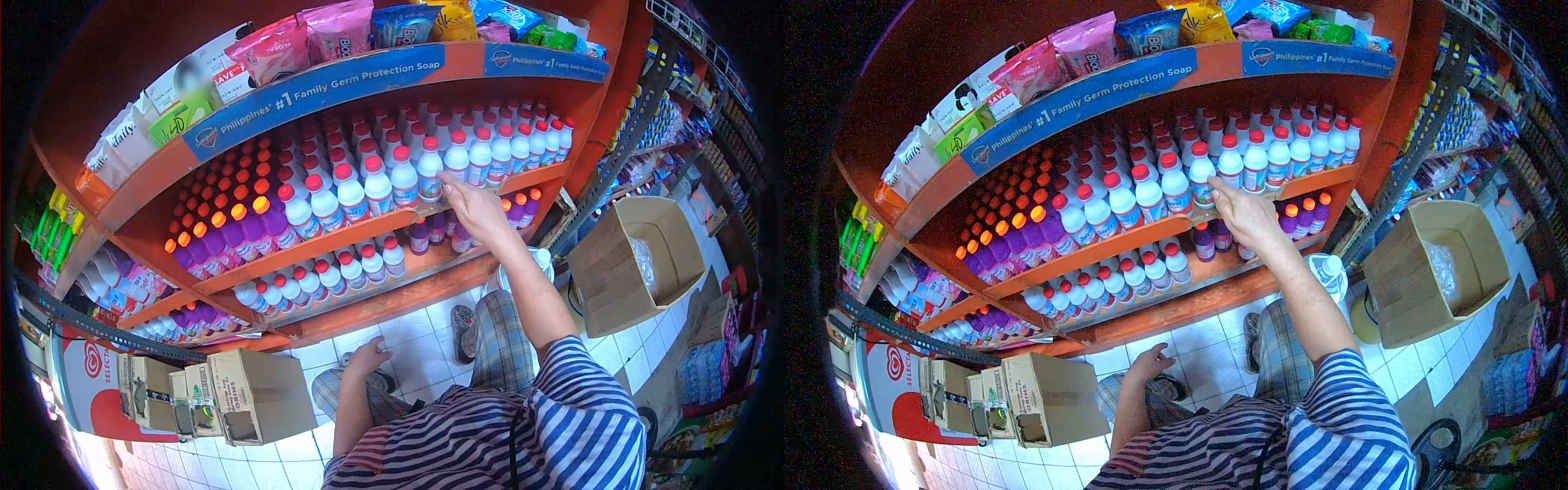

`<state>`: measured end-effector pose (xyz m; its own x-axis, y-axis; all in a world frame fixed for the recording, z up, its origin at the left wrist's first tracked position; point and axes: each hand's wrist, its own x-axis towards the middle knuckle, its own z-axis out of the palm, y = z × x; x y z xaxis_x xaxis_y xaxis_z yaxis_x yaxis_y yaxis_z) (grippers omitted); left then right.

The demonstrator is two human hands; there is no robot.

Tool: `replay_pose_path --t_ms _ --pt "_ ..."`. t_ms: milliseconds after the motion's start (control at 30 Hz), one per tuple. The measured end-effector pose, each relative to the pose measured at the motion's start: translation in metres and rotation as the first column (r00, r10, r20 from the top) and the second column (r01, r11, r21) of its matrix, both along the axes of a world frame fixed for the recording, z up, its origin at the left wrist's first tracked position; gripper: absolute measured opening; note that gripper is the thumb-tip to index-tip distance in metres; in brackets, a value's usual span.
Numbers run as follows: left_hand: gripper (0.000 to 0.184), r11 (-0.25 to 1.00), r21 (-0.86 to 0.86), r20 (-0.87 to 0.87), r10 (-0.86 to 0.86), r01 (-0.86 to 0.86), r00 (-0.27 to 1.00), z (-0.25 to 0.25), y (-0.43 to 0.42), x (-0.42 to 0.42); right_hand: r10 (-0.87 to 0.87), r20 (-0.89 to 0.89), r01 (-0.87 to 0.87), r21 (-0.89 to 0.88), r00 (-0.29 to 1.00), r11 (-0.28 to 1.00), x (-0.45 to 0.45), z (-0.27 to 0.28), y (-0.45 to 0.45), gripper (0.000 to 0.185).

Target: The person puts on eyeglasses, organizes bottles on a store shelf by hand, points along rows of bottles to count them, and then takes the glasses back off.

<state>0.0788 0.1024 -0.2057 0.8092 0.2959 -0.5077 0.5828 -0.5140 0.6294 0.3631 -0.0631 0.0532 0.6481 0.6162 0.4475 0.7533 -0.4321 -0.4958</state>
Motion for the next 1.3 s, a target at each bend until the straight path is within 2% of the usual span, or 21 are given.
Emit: replay_pose_path --t_ms 367,567,867,1133,1300 --pt "0.067 1.000 0.015 0.011 -0.015 0.015 1.000 -0.004 0.001 0.000 -0.025 0.010 0.025 -0.006 1.000 1.000 0.007 -0.006 -0.001 0.041" --pt "0.066 1.000 -0.007 -0.003 0.005 -0.005 1.000 0.003 -0.002 0.000 0.033 0.045 -0.036 0.067 0.998 0.997 0.002 -0.006 0.001 0.040" --pt "0.067 0.999 0.030 0.029 -0.019 0.018 0.999 -0.003 0.000 0.000 0.055 0.030 -0.055 -0.003 0.998 0.998 -0.005 -0.001 0.009 0.039" --pt "0.067 1.000 -0.016 0.000 0.012 -0.012 1.000 0.012 -0.004 0.001 0.047 0.040 -0.049 0.031 0.998 0.998 -0.004 0.001 0.005 0.040" --pt "0.067 0.999 0.033 0.020 -0.013 0.012 1.000 0.007 -0.003 0.001 0.035 0.040 -0.035 0.006 0.999 0.999 -0.001 0.001 0.003 0.041"
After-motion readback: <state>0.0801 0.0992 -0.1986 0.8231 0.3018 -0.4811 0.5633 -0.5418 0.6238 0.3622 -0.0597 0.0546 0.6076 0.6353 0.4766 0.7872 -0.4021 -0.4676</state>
